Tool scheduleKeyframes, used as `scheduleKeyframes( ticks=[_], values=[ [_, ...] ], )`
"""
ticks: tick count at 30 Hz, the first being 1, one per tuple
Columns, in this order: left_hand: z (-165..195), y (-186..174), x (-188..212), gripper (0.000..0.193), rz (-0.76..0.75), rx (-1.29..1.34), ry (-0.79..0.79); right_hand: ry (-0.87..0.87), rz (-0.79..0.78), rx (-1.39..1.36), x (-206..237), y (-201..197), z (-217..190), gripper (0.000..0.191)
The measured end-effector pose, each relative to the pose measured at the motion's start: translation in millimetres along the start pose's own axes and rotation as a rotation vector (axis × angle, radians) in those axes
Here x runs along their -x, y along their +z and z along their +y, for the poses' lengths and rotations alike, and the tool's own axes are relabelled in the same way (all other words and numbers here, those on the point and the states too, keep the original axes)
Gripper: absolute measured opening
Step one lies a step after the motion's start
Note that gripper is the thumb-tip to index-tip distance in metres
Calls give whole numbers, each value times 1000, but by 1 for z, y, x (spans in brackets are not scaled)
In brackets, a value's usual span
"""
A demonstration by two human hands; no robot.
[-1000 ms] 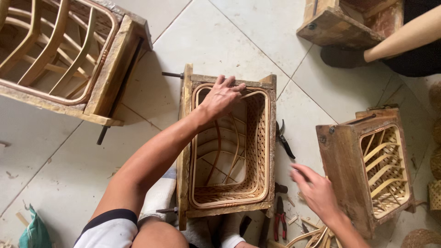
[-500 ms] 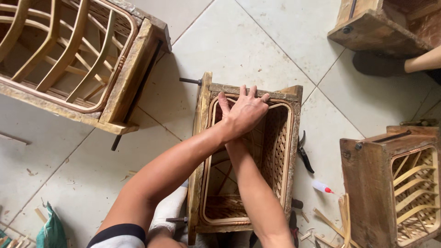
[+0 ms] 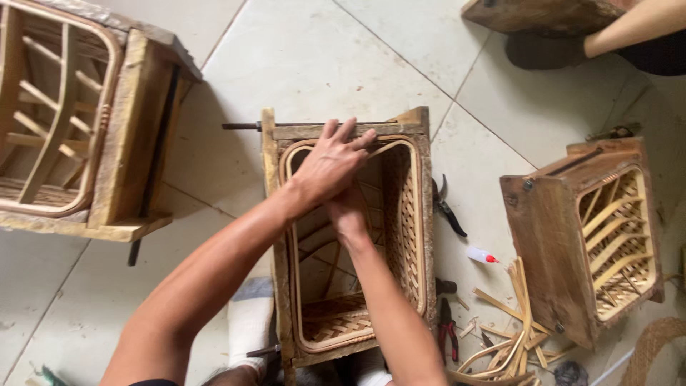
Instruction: The person sits on the floor weaving a rattan basket on a wooden frame mold. They apply glue from a squeeze bottle along the basket rim, trim and position thin bamboo strips by hand, cut strips with a knife and scissors, tuck the woven rim into place, and use pliers to secure the weave.
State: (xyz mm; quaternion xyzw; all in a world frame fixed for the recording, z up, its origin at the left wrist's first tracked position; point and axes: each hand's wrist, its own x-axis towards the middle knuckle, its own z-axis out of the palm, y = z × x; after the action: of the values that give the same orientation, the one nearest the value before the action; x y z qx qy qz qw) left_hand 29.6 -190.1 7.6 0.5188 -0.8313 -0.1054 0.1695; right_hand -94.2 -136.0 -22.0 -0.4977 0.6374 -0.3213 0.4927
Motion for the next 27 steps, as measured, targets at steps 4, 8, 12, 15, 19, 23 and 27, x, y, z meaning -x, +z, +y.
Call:
scheduleKeyframes(
  ticks=[4,8,12,15,19,23,27],
  values=[
    [-4,5,11,21,65,-30,54,255,21,-737,-18,-53,8,63],
    [2,-2,11,20,0,49,15,188,198,-1070,-72,-48,-2,59],
    [8,-10,9,21,-46,39,-22,286,393,-1126,-94,-32,-12,55],
    [9,-12,10,19,-35,35,-14,279,447,-1127,-90,-29,-14,55],
    [8,-13,13,18,-12,8,19,256,477,-1119,-85,-28,-14,55],
    [8,-14,14,15,10,16,24,211,487,-1083,-88,-24,-15,57],
    [8,-13,15,19,46,-2,46,281,457,-948,-73,-31,-18,54]
  ],
)
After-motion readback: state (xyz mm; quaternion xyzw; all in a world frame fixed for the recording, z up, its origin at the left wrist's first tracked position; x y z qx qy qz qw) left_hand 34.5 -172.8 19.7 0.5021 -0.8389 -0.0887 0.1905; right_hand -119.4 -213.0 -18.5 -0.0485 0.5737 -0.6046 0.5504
